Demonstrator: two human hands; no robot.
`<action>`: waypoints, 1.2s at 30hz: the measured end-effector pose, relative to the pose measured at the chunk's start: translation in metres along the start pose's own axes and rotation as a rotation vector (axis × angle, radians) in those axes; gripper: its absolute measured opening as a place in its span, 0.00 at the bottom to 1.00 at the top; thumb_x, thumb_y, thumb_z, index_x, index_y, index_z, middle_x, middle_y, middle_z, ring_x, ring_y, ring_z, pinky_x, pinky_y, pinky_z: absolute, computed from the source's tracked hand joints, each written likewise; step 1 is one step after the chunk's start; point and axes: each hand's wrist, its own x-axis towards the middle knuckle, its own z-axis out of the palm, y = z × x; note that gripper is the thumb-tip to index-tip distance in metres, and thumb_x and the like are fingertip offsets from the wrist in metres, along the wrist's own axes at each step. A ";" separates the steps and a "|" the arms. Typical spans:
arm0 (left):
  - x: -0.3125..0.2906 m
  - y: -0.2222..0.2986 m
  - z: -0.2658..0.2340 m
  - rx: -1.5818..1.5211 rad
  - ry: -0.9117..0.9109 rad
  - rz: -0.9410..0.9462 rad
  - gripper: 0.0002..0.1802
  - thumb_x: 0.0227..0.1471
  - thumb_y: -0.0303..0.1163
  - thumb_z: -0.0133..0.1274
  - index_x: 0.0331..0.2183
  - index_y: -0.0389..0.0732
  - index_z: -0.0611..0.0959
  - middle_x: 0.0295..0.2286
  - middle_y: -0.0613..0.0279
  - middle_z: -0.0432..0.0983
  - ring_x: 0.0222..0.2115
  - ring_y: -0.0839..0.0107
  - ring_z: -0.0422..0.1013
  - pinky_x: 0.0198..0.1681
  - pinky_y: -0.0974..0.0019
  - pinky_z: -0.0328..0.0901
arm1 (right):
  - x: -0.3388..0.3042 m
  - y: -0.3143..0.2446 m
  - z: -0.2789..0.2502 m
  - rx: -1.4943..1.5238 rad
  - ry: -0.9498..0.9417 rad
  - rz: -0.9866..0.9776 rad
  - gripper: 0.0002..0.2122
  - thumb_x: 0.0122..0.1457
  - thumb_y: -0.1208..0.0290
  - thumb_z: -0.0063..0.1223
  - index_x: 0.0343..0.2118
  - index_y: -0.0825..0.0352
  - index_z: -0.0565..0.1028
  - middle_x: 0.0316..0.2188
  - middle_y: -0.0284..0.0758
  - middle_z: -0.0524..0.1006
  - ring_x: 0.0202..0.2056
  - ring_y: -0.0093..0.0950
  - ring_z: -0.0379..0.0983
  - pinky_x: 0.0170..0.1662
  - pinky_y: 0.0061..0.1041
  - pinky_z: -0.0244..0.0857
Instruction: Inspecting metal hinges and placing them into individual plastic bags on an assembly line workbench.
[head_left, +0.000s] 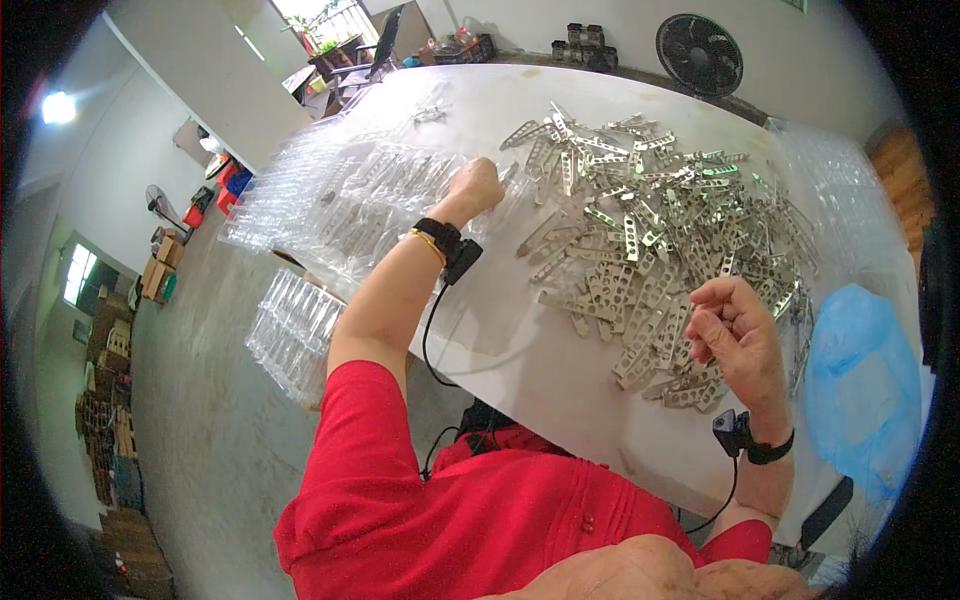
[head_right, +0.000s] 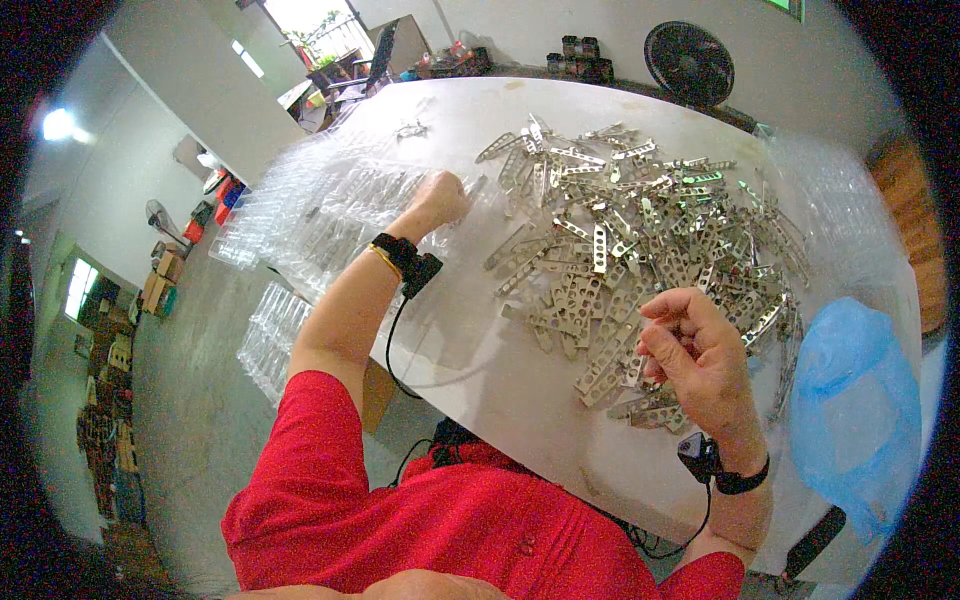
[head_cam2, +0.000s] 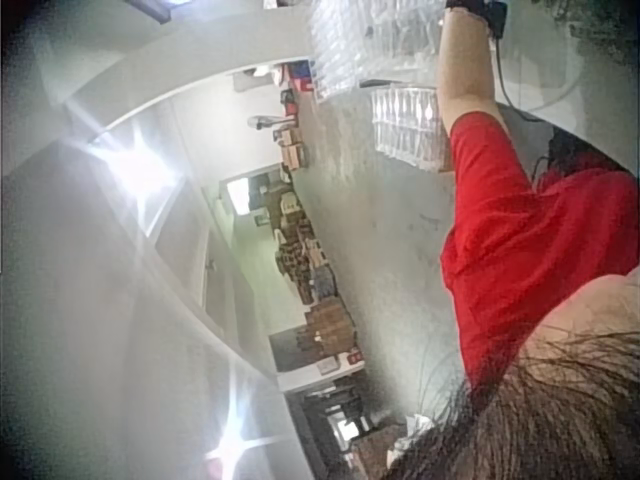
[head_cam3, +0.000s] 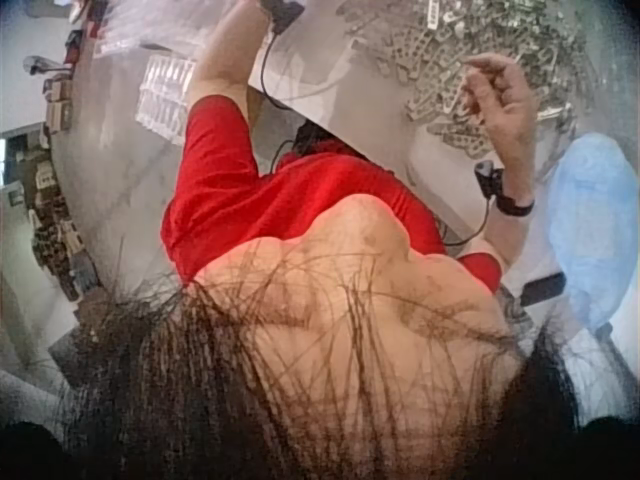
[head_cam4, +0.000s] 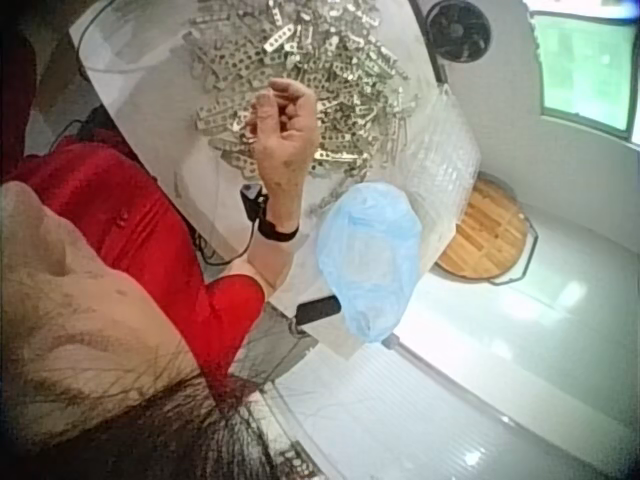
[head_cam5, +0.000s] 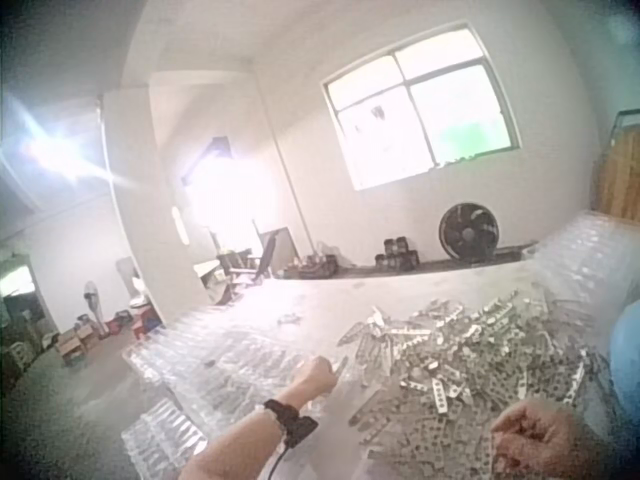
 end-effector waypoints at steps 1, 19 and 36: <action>0.000 0.000 0.002 0.000 0.000 -0.001 0.14 0.42 0.26 0.55 0.34 0.34 0.86 0.37 0.39 0.81 0.42 0.44 0.78 0.45 0.53 0.72 | 0.000 0.000 0.000 -0.007 -0.001 0.005 0.08 0.66 0.71 0.53 0.45 0.65 0.71 0.28 0.30 0.76 0.26 0.15 0.72 0.29 0.16 0.68; 0.000 -0.001 0.024 0.180 0.125 0.150 0.14 0.49 0.26 0.51 0.37 0.36 0.86 0.40 0.42 0.80 0.44 0.46 0.77 0.46 0.50 0.72 | -0.003 -0.001 0.001 0.009 -0.016 -0.006 0.08 0.66 0.73 0.53 0.45 0.65 0.72 0.28 0.29 0.76 0.26 0.15 0.72 0.29 0.16 0.68; -0.100 0.040 0.008 0.143 0.346 0.466 0.13 0.49 0.34 0.55 0.29 0.32 0.83 0.27 0.41 0.79 0.33 0.45 0.77 0.37 0.48 0.71 | -0.045 -0.034 0.013 -0.154 -0.143 -0.394 0.16 0.59 0.77 0.57 0.52 0.62 0.76 0.24 0.28 0.75 0.22 0.17 0.70 0.28 0.18 0.67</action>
